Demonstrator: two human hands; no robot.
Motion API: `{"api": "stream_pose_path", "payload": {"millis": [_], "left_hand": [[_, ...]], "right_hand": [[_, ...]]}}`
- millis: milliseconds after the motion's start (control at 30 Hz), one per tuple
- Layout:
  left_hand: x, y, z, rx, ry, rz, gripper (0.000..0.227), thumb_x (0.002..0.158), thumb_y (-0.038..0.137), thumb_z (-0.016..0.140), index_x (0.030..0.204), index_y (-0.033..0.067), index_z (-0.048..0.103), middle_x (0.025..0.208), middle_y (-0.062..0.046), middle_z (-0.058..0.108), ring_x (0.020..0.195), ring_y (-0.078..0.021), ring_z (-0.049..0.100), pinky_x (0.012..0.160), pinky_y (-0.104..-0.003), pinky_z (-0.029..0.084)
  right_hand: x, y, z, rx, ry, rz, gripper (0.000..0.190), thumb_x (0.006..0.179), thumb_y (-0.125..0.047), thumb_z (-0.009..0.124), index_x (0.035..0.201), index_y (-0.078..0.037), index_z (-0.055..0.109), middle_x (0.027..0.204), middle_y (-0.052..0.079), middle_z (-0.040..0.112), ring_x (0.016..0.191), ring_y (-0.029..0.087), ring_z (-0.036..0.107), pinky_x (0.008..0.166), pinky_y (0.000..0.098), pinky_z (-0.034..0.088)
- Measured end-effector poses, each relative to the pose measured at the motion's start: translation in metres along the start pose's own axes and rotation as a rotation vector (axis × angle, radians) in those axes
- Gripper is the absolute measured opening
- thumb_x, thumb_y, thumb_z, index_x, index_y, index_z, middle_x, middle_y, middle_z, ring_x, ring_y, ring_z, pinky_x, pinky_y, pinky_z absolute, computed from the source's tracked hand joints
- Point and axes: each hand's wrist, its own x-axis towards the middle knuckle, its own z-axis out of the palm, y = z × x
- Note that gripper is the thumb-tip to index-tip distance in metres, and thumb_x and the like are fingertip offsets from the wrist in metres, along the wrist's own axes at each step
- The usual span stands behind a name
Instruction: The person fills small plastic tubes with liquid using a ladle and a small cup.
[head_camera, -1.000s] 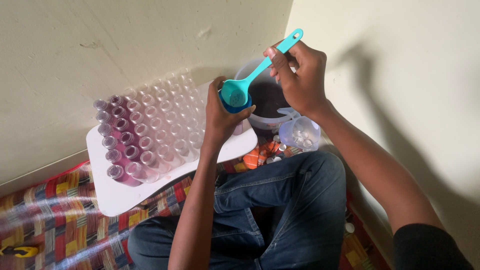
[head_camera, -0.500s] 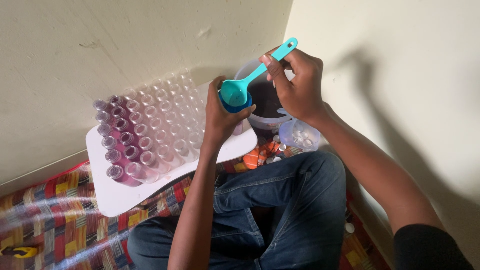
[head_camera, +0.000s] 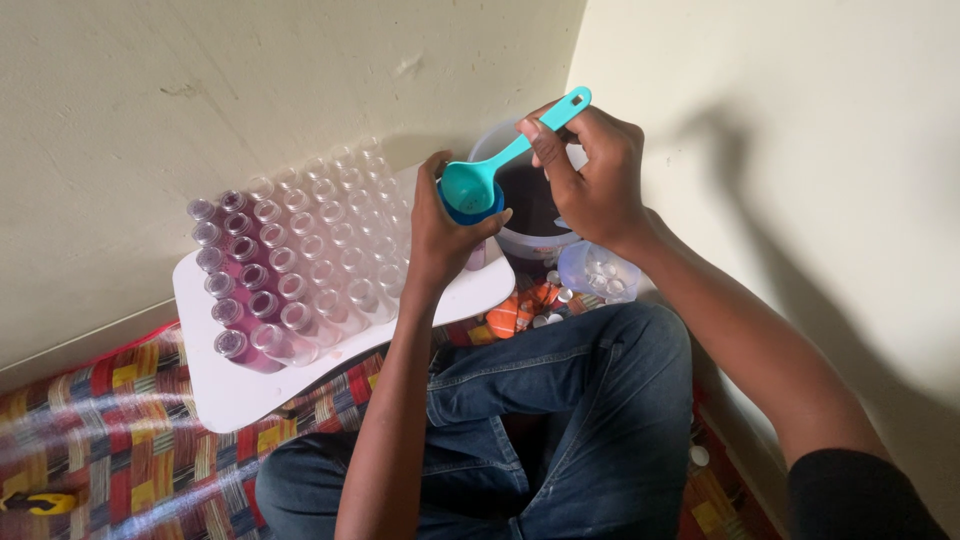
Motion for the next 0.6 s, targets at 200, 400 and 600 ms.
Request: {"api": "stream_pose_path", "payload": {"millis": [200,400,600], "left_hand": [[0.001,-0.002,0.000,-0.107,-0.012,-0.009,0.108,0.065,0.022,0.101,0.149,0.0087,0.036,0.139,-0.025,0.052,0.134,-0.0528,0.049,0.108,-0.067,0.035],[0.001,-0.008,0.000,-0.100,-0.013,-0.005,0.106,0.066,0.023,0.101,0.149,0.0088,0.036,0.136,-0.022,0.054,0.132,-0.0510,0.050,0.107,-0.066,0.035],[0.000,-0.007,0.001,-0.094,-0.012,0.001,0.105,0.066,0.028,0.099,0.148,0.0102,0.037,0.134,-0.020,0.056,0.131,-0.0491,0.052,0.106,-0.066,0.036]], "right_hand": [[-0.002,-0.001,-0.001,0.113,0.043,-0.136,0.012,0.106,0.002,0.065,0.097,0.005,0.071,0.074,0.015,0.068,0.062,0.031,0.068,0.059,0.0387,0.057],[-0.007,-0.013,-0.001,0.163,0.026,-0.199,0.013,0.104,0.003,0.063,0.098,0.005,0.074,0.076,0.014,0.066,0.059,0.031,0.063,0.058,0.0395,0.053],[-0.016,-0.019,0.002,0.153,0.019,-0.253,0.011,0.101,0.005,0.063,0.101,0.004,0.075,0.076,0.013,0.064,0.059,0.030,0.060,0.060,0.0378,0.054]]}}
